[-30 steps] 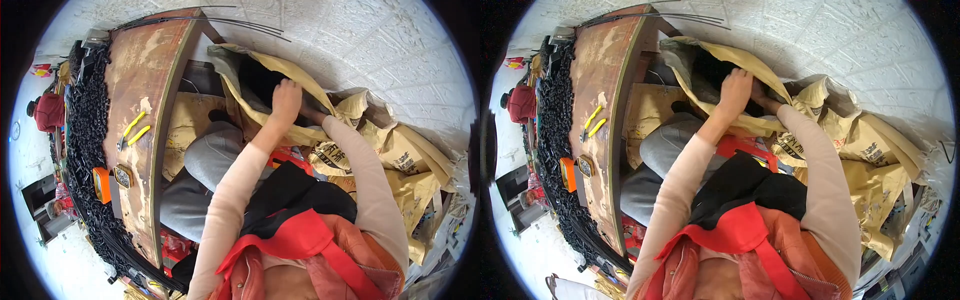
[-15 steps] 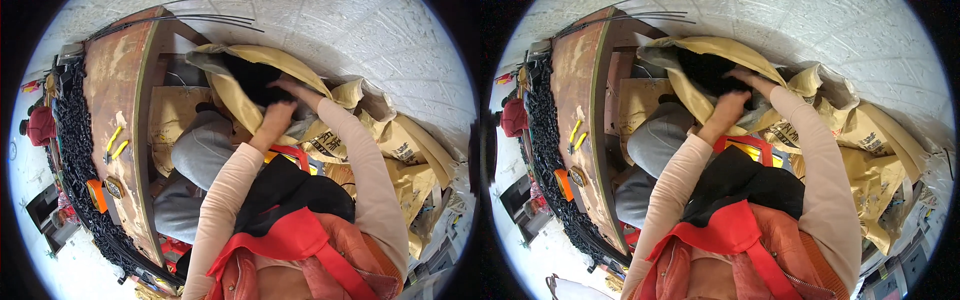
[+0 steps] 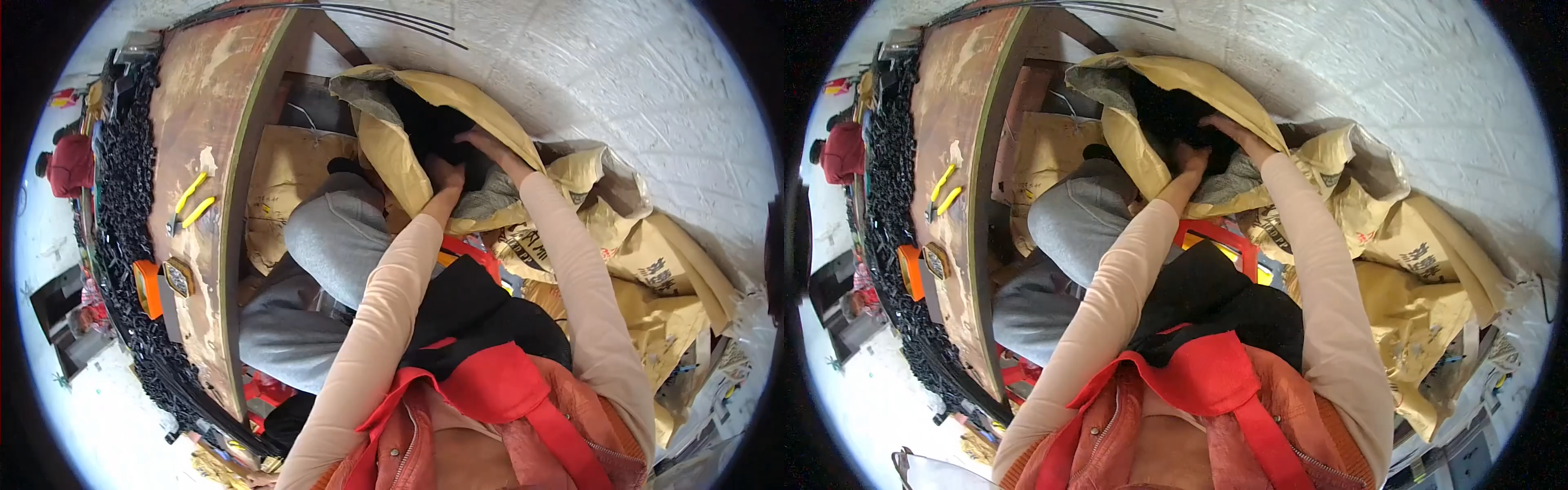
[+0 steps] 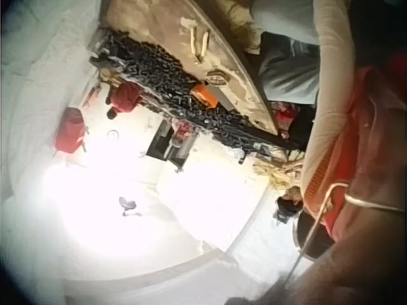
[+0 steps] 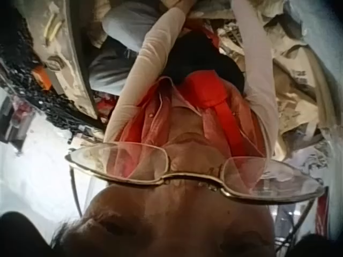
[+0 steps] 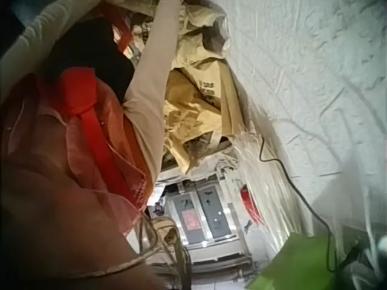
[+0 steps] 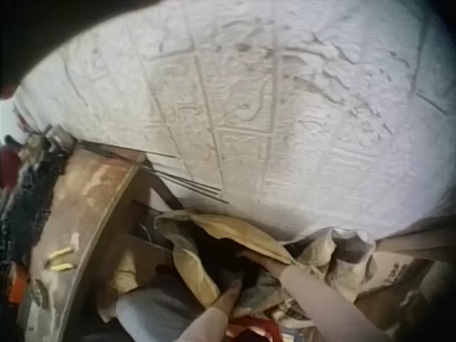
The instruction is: Measuring, bundling, tying, and trimming black plastic filaments at a factory workbench.
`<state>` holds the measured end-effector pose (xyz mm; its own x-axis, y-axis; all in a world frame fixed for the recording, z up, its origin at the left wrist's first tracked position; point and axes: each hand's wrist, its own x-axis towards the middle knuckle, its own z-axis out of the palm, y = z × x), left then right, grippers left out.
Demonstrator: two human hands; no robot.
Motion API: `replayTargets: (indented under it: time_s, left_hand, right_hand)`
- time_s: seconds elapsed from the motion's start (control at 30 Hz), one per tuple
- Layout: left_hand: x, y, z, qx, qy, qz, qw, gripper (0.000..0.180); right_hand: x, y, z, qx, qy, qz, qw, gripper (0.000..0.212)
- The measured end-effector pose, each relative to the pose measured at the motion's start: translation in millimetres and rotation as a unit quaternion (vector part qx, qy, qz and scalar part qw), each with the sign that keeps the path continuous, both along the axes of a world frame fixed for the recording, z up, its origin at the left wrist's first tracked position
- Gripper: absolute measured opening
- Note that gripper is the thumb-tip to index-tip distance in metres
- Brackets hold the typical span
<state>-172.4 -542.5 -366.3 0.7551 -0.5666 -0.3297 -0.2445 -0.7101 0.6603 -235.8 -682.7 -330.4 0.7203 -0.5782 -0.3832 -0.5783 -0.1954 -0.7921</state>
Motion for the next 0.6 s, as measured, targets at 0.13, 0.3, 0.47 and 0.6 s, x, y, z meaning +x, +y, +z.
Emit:
replayTargets:
  time_s: [0.13, 0.3, 0.47, 0.6]
  left_hand:
    - [42.9, 12.3, -14.2, -0.067, 0.107, 0.189, 0.974, 0.090]
    - [49.8, 24.6, -22.0, -0.139, 0.166, 0.183, 0.959, 0.090]
    - [36.2, -32.8, -9.9, -0.162, 0.242, 0.087, 0.953, 0.097]
    - [59.3, -3.2, -29.0, -0.042, 0.112, -0.043, 0.992, 0.114]
  right_hand:
    - [26.3, 16.7, 40.8, 0.071, -0.013, -0.015, 0.997, 0.083]
    - [43.3, 21.7, 34.2, 0.123, 0.045, 0.008, 0.991, 0.084]
    - [-19.8, -43.2, -96.3, 0.035, -0.030, -0.045, 0.998, 0.059]
    - [-1.8, -1.7, -79.2, 0.058, -0.016, -0.052, 0.997, 0.045]
